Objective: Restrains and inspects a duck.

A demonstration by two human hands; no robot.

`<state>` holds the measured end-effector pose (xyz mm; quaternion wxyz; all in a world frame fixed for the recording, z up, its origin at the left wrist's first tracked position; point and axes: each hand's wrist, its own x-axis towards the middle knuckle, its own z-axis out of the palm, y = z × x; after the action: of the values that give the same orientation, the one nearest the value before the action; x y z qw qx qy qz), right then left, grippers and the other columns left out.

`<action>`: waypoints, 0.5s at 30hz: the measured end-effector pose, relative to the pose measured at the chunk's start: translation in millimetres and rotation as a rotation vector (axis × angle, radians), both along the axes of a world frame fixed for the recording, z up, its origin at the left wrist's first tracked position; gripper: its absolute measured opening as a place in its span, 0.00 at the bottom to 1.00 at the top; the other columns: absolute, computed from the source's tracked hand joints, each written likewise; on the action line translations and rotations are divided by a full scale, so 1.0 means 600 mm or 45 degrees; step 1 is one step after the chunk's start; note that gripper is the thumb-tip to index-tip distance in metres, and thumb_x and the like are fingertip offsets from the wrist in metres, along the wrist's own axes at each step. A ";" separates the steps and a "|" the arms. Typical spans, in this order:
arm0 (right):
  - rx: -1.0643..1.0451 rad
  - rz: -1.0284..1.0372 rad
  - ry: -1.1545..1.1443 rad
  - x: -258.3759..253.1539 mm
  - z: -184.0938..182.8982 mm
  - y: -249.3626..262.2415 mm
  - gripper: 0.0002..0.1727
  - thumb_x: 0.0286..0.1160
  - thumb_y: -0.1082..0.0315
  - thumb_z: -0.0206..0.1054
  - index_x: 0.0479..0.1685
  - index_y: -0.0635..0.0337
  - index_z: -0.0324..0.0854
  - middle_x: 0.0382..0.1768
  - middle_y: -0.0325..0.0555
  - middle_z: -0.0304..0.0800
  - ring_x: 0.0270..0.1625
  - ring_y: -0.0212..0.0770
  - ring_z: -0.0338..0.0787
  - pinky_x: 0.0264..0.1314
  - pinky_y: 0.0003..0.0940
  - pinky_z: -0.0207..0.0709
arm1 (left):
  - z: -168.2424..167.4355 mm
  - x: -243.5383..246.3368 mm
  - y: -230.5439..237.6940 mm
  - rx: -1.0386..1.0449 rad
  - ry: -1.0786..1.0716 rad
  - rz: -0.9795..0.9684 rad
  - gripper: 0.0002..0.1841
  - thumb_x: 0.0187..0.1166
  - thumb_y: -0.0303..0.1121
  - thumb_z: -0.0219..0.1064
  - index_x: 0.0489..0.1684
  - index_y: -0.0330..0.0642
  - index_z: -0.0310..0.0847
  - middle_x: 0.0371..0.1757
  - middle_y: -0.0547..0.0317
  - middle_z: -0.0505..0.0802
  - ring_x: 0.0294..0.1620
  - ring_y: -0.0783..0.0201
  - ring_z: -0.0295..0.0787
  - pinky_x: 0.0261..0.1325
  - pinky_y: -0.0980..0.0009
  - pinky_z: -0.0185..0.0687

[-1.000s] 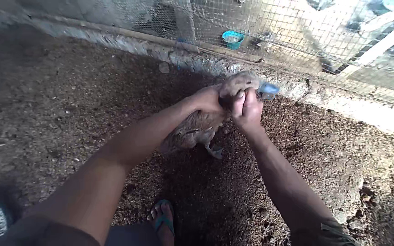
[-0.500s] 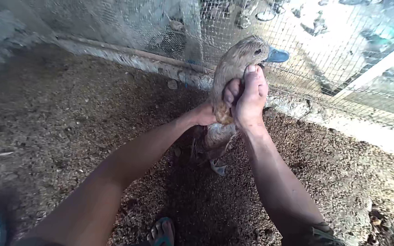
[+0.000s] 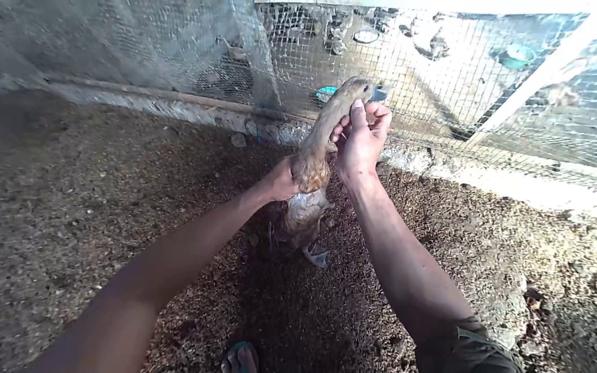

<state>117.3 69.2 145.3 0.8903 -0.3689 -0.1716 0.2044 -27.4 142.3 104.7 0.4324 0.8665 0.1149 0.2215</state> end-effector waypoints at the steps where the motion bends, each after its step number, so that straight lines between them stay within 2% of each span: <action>1: 0.001 0.008 -0.003 0.000 0.000 -0.001 0.06 0.93 0.69 0.53 0.56 0.55 0.59 0.17 0.39 0.74 0.14 0.34 0.80 0.19 0.29 0.82 | -0.001 0.000 0.000 0.011 0.011 0.005 0.20 0.58 0.20 0.76 0.53 0.32 0.83 0.44 0.64 0.93 0.46 0.87 0.87 0.55 0.86 0.82; 6: -0.031 -0.006 -0.020 0.000 0.003 -0.002 0.07 0.93 0.66 0.53 0.59 0.57 0.65 0.17 0.40 0.76 0.14 0.34 0.80 0.17 0.28 0.80 | 0.001 0.000 0.000 0.025 0.029 0.011 0.24 0.56 0.19 0.76 0.56 0.32 0.83 0.46 0.63 0.93 0.48 0.86 0.87 0.57 0.85 0.83; 9: -0.095 -0.032 -0.015 0.002 0.005 -0.002 0.05 0.91 0.67 0.57 0.54 0.58 0.70 0.17 0.40 0.78 0.16 0.33 0.80 0.18 0.25 0.76 | 0.000 -0.002 0.000 0.017 0.006 0.008 0.24 0.55 0.18 0.76 0.56 0.31 0.82 0.46 0.63 0.93 0.48 0.87 0.87 0.57 0.86 0.82; 12: -0.184 -0.050 -0.074 0.007 -0.001 -0.001 0.04 0.87 0.68 0.63 0.49 0.58 0.78 0.23 0.39 0.81 0.20 0.31 0.79 0.21 0.24 0.75 | -0.005 -0.004 0.005 0.026 -0.027 0.003 0.23 0.55 0.19 0.77 0.55 0.31 0.83 0.46 0.63 0.94 0.48 0.88 0.87 0.58 0.87 0.82; 15: -0.257 -0.060 -0.154 0.013 -0.005 0.000 0.06 0.89 0.68 0.60 0.43 0.57 0.78 0.26 0.38 0.82 0.25 0.30 0.80 0.26 0.23 0.74 | -0.004 -0.003 0.009 0.074 -0.012 0.005 0.22 0.56 0.21 0.77 0.54 0.31 0.83 0.46 0.62 0.93 0.48 0.87 0.87 0.58 0.87 0.82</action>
<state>125.1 69.4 142.4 0.8413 -0.4722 -0.1948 0.1768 -29.2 147.5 102.1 0.4072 0.8774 0.1080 0.2296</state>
